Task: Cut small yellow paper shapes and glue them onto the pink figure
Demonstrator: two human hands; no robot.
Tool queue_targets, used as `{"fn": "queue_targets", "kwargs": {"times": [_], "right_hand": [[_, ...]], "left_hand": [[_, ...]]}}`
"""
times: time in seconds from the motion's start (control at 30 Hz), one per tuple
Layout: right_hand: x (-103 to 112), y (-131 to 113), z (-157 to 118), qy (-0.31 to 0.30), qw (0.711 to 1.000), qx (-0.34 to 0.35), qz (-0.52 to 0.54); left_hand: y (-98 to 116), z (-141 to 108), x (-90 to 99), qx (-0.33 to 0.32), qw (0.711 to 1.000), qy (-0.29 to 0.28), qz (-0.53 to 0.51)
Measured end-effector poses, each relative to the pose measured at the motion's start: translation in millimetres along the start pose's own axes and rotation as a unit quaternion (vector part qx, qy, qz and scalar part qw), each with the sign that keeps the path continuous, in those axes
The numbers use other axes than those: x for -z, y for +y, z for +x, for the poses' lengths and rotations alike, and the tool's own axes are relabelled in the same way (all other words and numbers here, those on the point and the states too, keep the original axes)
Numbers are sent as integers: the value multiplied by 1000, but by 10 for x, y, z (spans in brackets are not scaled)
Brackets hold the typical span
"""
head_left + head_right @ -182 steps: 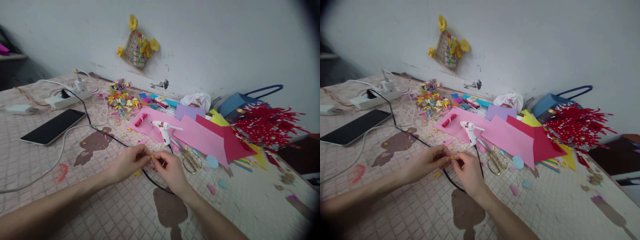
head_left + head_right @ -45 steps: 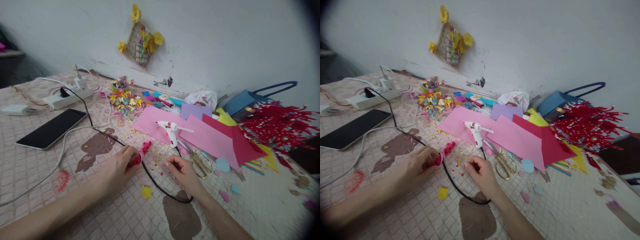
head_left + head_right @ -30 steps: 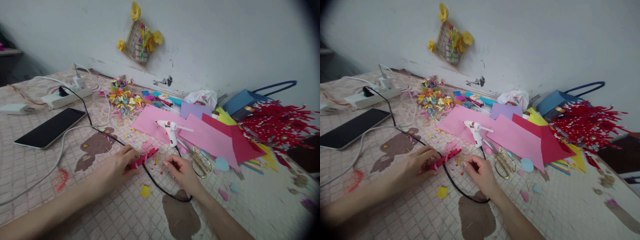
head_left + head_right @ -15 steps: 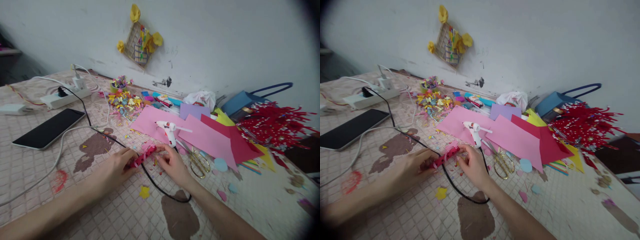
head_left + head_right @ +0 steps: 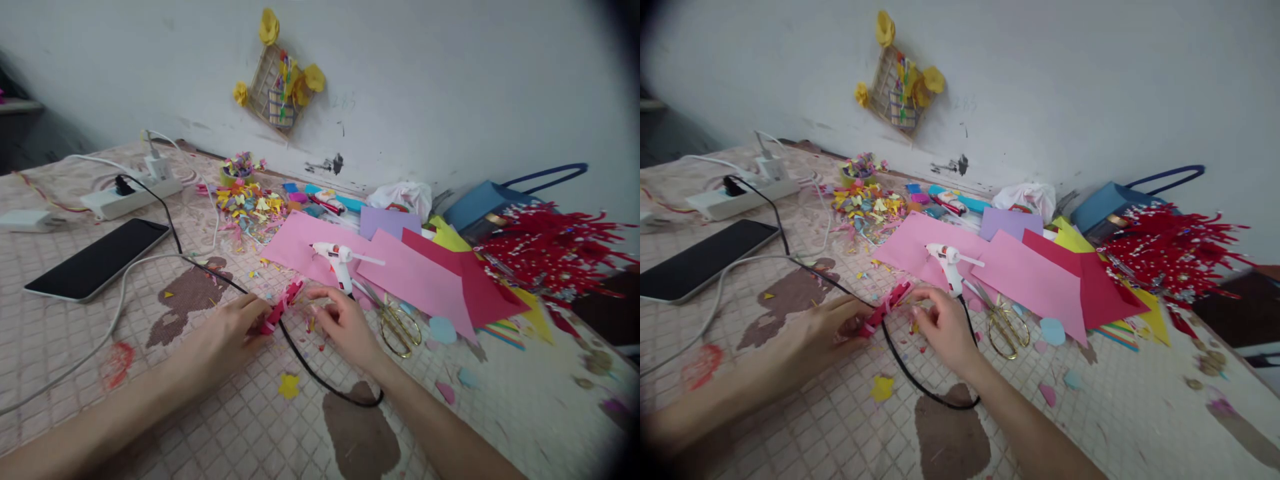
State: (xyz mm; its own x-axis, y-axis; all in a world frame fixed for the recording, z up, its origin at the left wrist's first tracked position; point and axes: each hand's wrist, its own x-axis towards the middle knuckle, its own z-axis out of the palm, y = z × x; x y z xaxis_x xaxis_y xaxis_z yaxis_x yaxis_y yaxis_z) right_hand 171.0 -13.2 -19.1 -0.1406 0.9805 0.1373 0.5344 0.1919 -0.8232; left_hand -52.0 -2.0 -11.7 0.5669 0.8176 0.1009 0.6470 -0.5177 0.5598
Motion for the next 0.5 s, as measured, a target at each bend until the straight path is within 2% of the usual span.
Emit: {"fn": "queue_targets", "kwargs": {"times": [0.07,0.17,0.23,0.3,0.4,0.5], "right_hand": [[95,79,-53,32,999,-13,-4],[260,239,-88,127,991,-10,-29],[355,334,-54,188,980,-4,-71],[415,396,32,223,966,18,-128],[436,425,231,200,958,51,-198],[401,417,438,158,957,51,-236]], "left_hand": [[-2,-3,-2,0,1000,5,-1],[1,-11,-3,2,1000,15,3],[9,-14,-1,6,1000,22,4],[21,-10,4,15,1000,26,7],[34,9,9,33,999,29,7],[30,27,6,50,998,23,-8]]}}
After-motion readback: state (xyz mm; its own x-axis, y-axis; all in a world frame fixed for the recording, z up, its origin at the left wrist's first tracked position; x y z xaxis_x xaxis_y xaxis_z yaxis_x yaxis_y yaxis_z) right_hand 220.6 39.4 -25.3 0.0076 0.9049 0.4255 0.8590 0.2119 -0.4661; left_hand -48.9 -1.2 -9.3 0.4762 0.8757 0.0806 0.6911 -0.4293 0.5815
